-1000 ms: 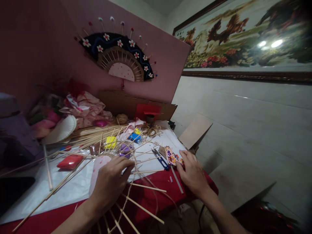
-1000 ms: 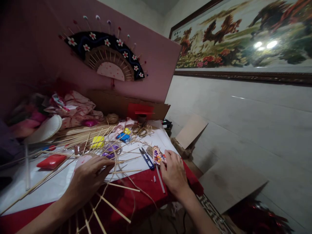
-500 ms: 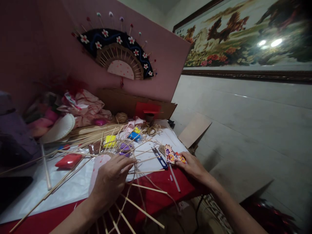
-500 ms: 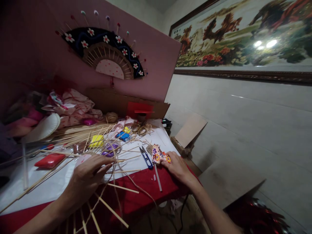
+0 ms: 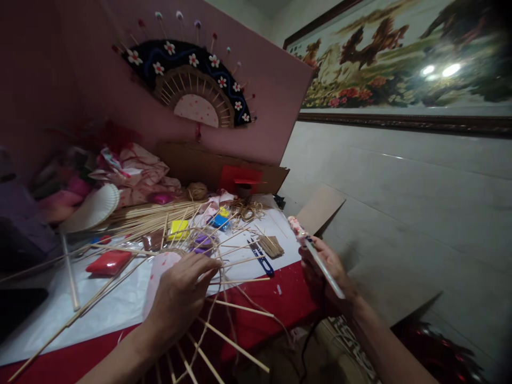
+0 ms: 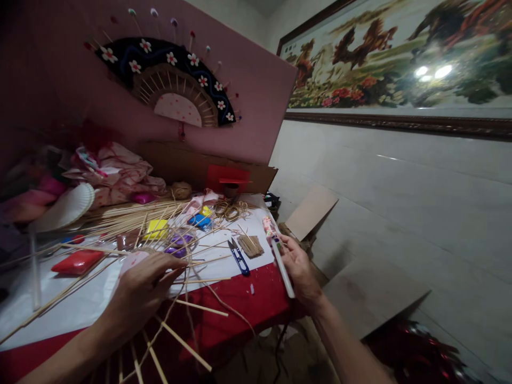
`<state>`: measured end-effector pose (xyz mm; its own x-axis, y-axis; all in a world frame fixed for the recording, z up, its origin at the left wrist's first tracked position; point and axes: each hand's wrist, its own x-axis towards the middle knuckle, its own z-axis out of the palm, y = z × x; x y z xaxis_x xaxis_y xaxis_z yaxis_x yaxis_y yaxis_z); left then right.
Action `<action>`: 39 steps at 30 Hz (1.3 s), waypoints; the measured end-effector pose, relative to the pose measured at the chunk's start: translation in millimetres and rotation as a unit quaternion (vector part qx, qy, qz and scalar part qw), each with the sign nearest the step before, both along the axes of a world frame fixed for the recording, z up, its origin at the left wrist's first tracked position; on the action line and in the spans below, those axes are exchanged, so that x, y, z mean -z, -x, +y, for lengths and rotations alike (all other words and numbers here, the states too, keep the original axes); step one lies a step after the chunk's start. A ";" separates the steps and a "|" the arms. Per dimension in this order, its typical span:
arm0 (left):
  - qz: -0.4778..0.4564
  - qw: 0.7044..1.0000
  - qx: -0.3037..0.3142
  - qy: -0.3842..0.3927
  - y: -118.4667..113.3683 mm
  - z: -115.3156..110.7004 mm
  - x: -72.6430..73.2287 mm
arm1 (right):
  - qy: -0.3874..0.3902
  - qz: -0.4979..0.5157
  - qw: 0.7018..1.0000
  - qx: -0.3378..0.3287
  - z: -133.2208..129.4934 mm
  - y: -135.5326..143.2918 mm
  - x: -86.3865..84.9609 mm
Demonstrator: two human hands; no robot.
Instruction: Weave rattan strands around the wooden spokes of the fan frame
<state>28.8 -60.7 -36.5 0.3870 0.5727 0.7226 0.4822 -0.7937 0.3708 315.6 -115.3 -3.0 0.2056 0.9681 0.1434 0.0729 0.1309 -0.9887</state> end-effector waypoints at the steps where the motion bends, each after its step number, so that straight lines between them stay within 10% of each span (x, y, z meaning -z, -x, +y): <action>1: 0.001 1.000 -0.001 -0.002 -0.5 0.2 0.0 | 0.006 0.023 1.000 -0.008 -4.9 5.3 -4.6; 18: 0.030 0.999 -0.029 -0.008 -3.9 -2.2 -1.0 | 0.226 -0.261 0.904 -0.254 0.9 81.8 -78.4; 39: 0.020 1.000 -0.016 -0.010 -4.2 -2.2 1.3 | 0.260 -0.332 0.870 -0.256 12.8 89.7 -79.9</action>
<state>33.1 -62.9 -37.8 0.3976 0.5705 0.7186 0.5210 -0.7851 0.3350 226.0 -102.5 76.9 -0.2322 0.8783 -0.4179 0.7142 -0.1377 -0.6862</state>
